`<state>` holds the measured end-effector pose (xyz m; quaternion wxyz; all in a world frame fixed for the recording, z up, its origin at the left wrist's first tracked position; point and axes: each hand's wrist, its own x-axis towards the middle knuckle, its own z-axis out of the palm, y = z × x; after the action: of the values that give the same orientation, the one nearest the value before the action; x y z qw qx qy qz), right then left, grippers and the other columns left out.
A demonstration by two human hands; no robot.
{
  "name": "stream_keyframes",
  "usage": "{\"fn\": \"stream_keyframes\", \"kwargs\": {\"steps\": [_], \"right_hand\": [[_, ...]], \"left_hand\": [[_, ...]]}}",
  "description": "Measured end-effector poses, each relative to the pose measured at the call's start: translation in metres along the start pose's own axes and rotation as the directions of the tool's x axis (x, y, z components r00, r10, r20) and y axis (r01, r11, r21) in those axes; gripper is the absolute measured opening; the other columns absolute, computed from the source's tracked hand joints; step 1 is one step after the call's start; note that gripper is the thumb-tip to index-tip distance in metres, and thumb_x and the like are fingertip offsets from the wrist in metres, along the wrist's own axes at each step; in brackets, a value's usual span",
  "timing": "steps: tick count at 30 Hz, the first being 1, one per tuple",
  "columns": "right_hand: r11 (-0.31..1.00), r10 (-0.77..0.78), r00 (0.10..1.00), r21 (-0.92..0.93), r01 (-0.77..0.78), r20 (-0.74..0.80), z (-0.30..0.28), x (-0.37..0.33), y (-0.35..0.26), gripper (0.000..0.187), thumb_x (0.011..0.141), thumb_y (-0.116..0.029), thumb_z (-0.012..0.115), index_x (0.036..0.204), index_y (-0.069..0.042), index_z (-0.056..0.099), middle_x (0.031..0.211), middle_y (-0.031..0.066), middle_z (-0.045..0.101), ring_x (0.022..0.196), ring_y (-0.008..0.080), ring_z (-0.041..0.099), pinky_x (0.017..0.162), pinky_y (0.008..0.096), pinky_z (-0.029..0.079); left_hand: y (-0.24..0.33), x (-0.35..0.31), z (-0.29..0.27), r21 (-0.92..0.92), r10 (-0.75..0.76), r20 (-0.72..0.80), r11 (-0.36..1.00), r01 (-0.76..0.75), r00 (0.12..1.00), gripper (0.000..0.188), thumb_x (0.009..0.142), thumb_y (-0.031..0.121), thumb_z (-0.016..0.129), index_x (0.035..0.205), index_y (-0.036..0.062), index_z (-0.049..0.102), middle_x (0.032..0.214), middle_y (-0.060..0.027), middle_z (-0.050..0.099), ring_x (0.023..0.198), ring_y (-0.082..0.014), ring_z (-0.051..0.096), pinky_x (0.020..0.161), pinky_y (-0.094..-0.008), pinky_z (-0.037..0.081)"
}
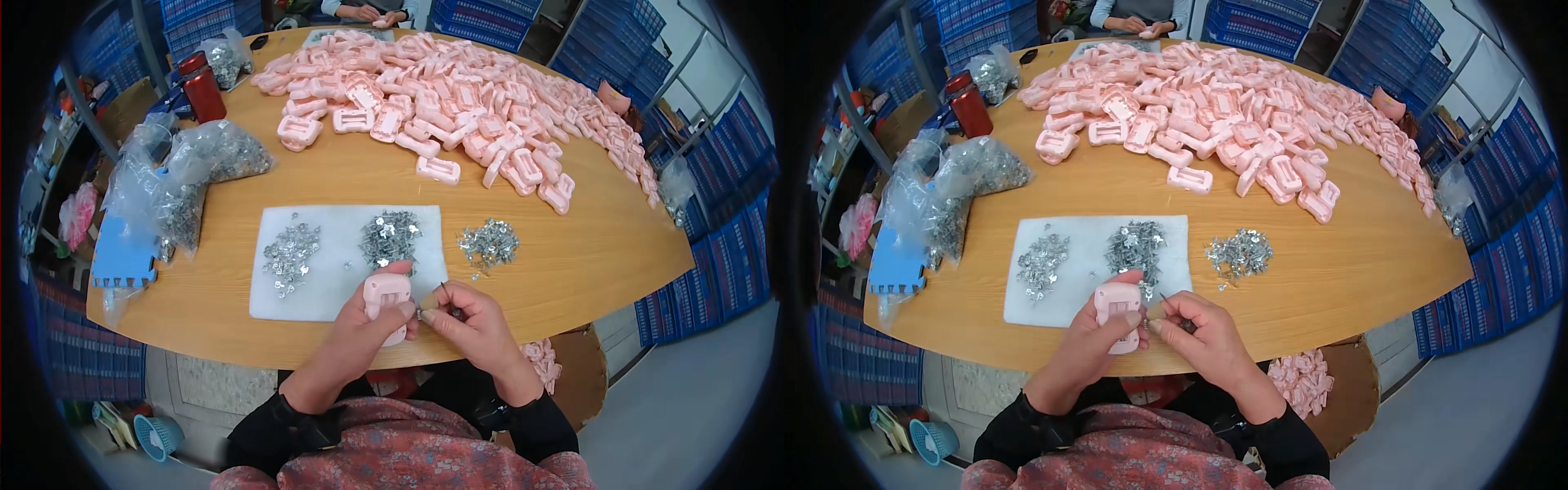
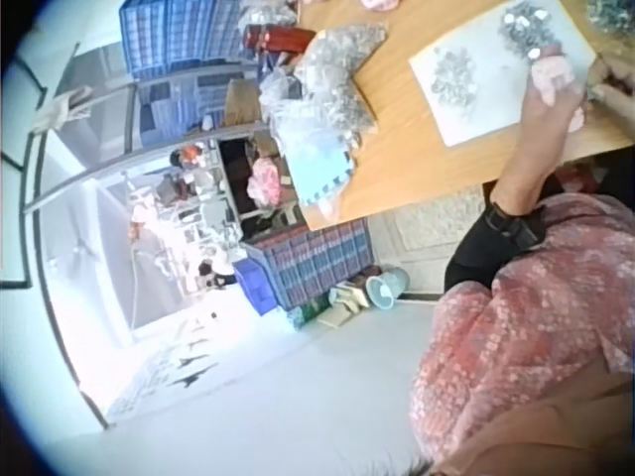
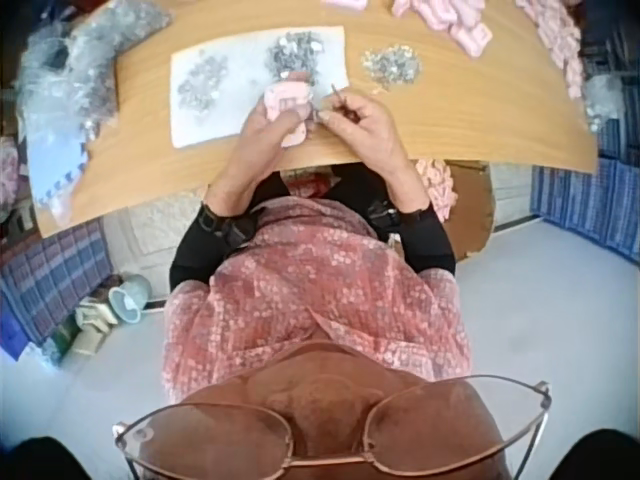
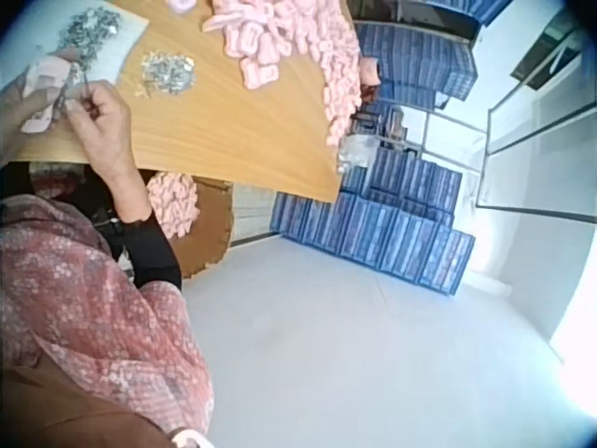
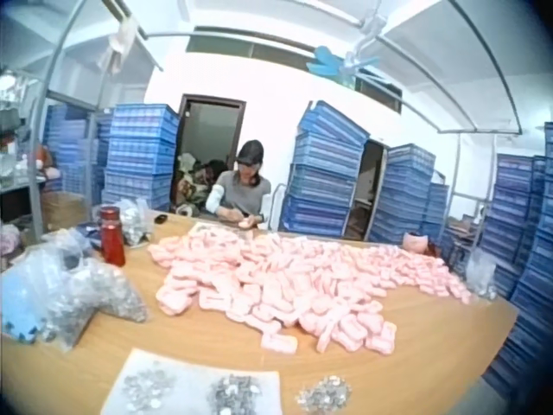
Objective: The person assembles pink plastic hair clips by inserting small metal components into the clips using a thin metal tool. They pick up a clip, insert the metal piece, and place the finished clip on the table, repeating this process throughout the video.
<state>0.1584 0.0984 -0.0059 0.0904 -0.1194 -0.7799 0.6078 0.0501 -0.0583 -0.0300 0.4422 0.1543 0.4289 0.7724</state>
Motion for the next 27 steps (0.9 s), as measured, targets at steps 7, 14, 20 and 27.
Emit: {"fn": "stream_keyframes", "kwargs": {"steps": [7,14,20,27], "right_hand": [[0.987,0.114,0.993,0.113,-0.113,0.0,0.01,0.0,0.009,0.014,0.091,-0.011,0.066,0.096,0.001,0.061,0.085,-0.003,0.055,0.076,0.0044,0.048,0.067,0.0216,0.042],[0.967,0.15,0.989,0.207,-0.147,0.0,0.013,0.0,0.017,0.012,0.092,-0.011,0.066,0.095,-0.001,0.062,0.082,-0.0068,0.054,0.073,0.0018,0.046,0.065,0.0195,0.04],[0.971,0.145,0.989,0.19,-0.145,0.017,0.009,-0.001,0.014,0.01,0.093,-0.011,0.065,0.094,-0.002,0.06,0.081,-0.0075,0.052,0.074,0.0012,0.045,0.066,0.0187,0.039],[0.983,0.066,0.993,0.178,-0.048,-0.096,0.01,-0.002,0.006,0.01,0.095,-0.012,0.061,0.096,-0.002,0.06,0.083,-0.007,0.052,0.076,0.0024,0.045,0.067,0.0193,0.039]], "left_hand": [[-0.002,-0.005,-0.006,0.134,0.104,0.005,0.986,-0.104,0.995,0.05,0.094,0.004,0.06,0.141,0.0082,0.044,0.101,-0.0003,0.058,0.088,-0.0071,0.057,0.077,-0.0245,0.05],[-0.005,-0.004,-0.009,0.352,0.185,0.038,0.917,-0.186,0.982,0.053,0.093,-0.002,0.058,0.143,0.0084,0.042,0.099,0.0006,0.057,0.09,-0.0065,0.055,0.08,-0.0239,0.049],[-0.01,0.0,-0.013,0.399,0.236,0.06,0.885,-0.24,0.97,0.054,0.092,-0.001,0.06,0.143,0.0078,0.042,0.098,-0.0009,0.058,0.088,-0.0089,0.057,0.078,-0.026,0.051],[0.004,-0.003,-0.024,-0.398,-0.145,0.115,0.9,0.18,0.983,0.052,0.105,0.04,0.029,0.142,0.0078,0.043,0.091,-0.0104,0.064,0.08,-0.0215,0.064,0.072,-0.0405,0.056]]}}
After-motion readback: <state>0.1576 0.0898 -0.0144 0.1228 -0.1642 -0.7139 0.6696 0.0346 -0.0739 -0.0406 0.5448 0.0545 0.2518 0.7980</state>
